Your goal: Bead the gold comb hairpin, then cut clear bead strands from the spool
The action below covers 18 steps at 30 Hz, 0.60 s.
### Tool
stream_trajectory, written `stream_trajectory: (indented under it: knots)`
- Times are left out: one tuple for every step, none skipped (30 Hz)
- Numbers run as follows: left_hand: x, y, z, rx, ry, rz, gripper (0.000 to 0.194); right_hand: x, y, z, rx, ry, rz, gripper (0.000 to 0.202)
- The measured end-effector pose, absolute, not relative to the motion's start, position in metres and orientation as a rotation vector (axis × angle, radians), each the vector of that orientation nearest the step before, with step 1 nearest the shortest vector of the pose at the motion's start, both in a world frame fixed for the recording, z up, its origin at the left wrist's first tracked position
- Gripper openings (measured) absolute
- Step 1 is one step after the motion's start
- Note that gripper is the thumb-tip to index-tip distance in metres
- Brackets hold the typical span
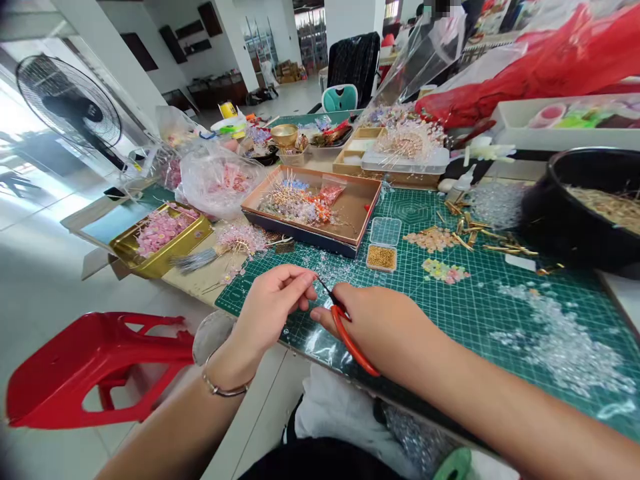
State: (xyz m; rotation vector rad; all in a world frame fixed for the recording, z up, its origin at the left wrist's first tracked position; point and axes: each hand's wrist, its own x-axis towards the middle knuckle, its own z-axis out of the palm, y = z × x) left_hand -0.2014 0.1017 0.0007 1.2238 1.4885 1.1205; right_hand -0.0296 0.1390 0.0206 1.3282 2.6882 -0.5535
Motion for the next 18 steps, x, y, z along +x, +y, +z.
stream_trajectory:
  knots:
    - [-0.201, 0.102, 0.001, 1.246, 1.509, 1.114, 0.021, -0.029, 0.139, 0.021, 1.324, 2.690, -0.554, 0.046]
    - [-0.201, 0.102, 0.002, 1.273, 1.529, 1.102, 0.020, -0.029, 0.138, 0.021, 1.323, 2.690, -0.557, 0.046]
    - [-0.200, 0.102, 0.002, 1.303, 1.553, 1.087, 0.020, -0.029, 0.138, 0.021, 1.326, 2.687, -0.560, 0.046]
    - [-0.199, 0.103, 0.002, 1.334, 1.577, 1.071, 0.019, -0.028, 0.138, 0.020, 1.329, 2.684, -0.565, 0.046]
    - [-0.198, 0.103, 0.002, 1.363, 1.600, 1.058, 0.018, -0.028, 0.138, 0.019, 1.334, 2.681, -0.567, 0.047]
    - [-0.197, 0.103, 0.002, 1.391, 1.619, 1.046, 0.018, -0.028, 0.139, 0.018, 1.340, 2.677, -0.566, 0.047]
    - [-0.197, 0.103, 0.001, 1.413, 1.635, 1.034, 0.017, -0.028, 0.139, 0.017, 1.346, 2.677, -0.564, 0.048]
    - [-0.196, 0.104, 0.001, 1.428, 1.645, 1.023, 0.017, -0.029, 0.140, 0.016, 1.348, 2.679, -0.563, 0.048]
    - [-0.196, 0.104, 0.000, 1.438, 1.651, 1.012, 0.018, -0.029, 0.141, 0.015, 1.350, 2.681, -0.560, 0.049]
    - [-0.196, 0.105, -0.001, 1.441, 1.656, 1.002, 0.018, -0.029, 0.142, 0.014, 1.349, 2.684, -0.560, 0.049]
    - [-0.197, 0.105, -0.002, 1.438, 1.658, 0.993, 0.018, -0.029, 0.143, 0.013, 1.346, 2.690, -0.558, 0.049]
    - [-0.197, 0.106, -0.003, 1.429, 1.659, 0.983, 0.018, -0.029, 0.143, 0.011, 1.340, 2.695, -0.558, 0.048]
    - [-0.198, 0.106, -0.004, 1.417, 1.658, 0.975, 0.018, -0.029, 0.144, 0.009, 1.335, 2.699, -0.558, 0.048]
    - [-0.198, 0.107, -0.005, 1.405, 1.655, 0.966, 0.018, -0.028, 0.144, 0.007, 1.329, 2.702, -0.564, 0.048]
    - [-0.199, 0.107, -0.007, 1.395, 1.647, 0.954, 0.019, -0.027, 0.144, 0.005, 1.321, 2.703, -0.577, 0.048]
    - [-0.199, 0.107, -0.008, 1.388, 1.638, 0.944, 0.019, -0.027, 0.144, 0.002, 1.314, 2.702, -0.593, 0.048]
    - [-0.200, 0.107, -0.010, 1.385, 1.629, 0.935, 0.020, -0.026, 0.144, 0.000, 1.309, 2.698, -0.605, 0.048]
    - [-0.200, 0.107, -0.011, 1.388, 1.623, 0.928, 0.020, -0.025, 0.143, -0.002, 1.305, 2.692, -0.616, 0.048]
